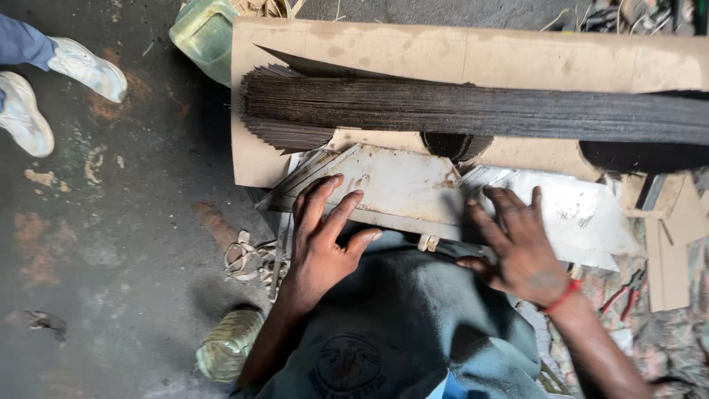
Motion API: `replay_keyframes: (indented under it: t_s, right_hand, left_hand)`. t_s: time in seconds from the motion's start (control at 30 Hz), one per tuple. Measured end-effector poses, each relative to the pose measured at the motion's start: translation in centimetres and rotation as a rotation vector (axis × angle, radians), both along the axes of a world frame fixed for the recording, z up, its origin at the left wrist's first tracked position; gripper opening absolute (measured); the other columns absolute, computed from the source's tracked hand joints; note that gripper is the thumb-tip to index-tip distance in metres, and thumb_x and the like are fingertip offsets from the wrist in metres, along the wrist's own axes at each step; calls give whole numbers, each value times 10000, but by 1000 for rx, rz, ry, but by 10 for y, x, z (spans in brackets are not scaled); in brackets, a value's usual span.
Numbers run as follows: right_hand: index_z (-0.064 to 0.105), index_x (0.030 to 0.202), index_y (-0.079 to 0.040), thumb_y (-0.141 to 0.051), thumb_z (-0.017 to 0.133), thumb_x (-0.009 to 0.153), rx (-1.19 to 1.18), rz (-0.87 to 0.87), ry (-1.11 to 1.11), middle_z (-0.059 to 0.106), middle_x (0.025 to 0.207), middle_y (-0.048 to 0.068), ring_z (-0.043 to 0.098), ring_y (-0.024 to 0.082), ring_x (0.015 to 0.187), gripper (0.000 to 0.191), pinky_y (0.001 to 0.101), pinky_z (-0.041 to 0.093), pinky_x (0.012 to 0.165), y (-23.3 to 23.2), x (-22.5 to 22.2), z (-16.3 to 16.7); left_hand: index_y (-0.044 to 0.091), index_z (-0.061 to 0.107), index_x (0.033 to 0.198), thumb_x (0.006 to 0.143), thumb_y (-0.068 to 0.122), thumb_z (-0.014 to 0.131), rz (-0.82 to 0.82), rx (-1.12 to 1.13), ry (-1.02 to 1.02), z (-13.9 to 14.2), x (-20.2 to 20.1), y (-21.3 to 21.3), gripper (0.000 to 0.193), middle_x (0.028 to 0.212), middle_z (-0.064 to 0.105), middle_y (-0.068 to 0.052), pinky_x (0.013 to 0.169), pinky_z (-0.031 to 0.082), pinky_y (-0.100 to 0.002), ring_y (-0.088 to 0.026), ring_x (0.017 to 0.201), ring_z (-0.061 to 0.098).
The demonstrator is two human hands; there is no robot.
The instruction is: The person holds a bundle of dark, thin strips and repeatedly rubs them against a fixed metal blade to sharpen or smooth the edges. The strips are repositioned and flipped multiple times to treat different sections.
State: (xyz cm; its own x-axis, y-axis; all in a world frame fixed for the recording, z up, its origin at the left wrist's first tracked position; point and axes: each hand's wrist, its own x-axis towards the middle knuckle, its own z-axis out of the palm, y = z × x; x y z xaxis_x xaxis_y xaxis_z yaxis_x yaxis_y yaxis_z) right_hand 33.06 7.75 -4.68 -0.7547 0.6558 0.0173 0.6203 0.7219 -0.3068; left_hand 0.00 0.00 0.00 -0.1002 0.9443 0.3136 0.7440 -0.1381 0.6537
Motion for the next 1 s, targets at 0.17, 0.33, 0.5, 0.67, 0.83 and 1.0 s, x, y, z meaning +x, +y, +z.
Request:
replay_keyframes:
  t_s: [0.17, 0.33, 0.5, 0.67, 0.83, 1.0]
  right_hand:
    - [379, 1553, -100, -430, 779, 651, -102, -45, -77, 416, 1535, 259, 408, 468, 1386, 1041, 693, 199, 1216, 1, -9, 10]
    - [428, 1513, -110, -443, 810, 606, -59, 77, -104, 396, 1532, 249, 410, 471, 1353, 1039, 683, 194, 1204, 24, -18, 19]
    - [486, 1475, -151, -232, 808, 709, 4, 108, -27, 542, 1484, 172, 543, 452, 1287, 835, 606, 311, 1278, 8, -20, 23]
    - [484, 1471, -103, -263, 766, 698, -105, 209, 53, 601, 1398, 196, 588, 445, 1252, 839, 617, 350, 1194, 26, 13, -4]
    - [530, 1508, -142, -273, 754, 616, -242, 162, -308, 673, 1274, 157, 694, 325, 912, 929, 463, 591, 851, 54, 45, 1]
    - [631, 1466, -121, -102, 688, 825, 6, 32, -216, 715, 1032, 116, 712, 263, 742, 644, 371, 588, 664, 55, -1, 58]
  left_hand:
    - [42, 676, 1318, 662, 303, 945, 30, -220, 140, -30, -29, -6, 755, 1487, 456, -250, 1072, 388, -571, -492, 1295, 452]
    - [35, 659, 1349, 692, 312, 919, 82, -224, 195, -49, -81, 0, 759, 1384, 558, -205, 1088, 406, -534, -417, 1265, 500]
    - [44, 707, 1239, 799, 257, 896, 25, -37, 251, -68, -101, -10, 524, 1295, 632, -117, 1082, 442, -501, -313, 1238, 557]
    - [-13, 718, 1166, 812, 257, 866, 15, 37, 242, -88, -113, -4, 469, 1224, 630, -140, 1029, 444, -511, -316, 1155, 559]
    - [20, 727, 1099, 844, 223, 881, 21, 166, 122, -80, -112, 7, 361, 1132, 664, -99, 951, 476, -455, -258, 1058, 595]
    - [29, 704, 1076, 918, 133, 850, 169, 236, -350, -70, -93, 8, 239, 993, 719, -76, 784, 626, -282, -160, 920, 731]
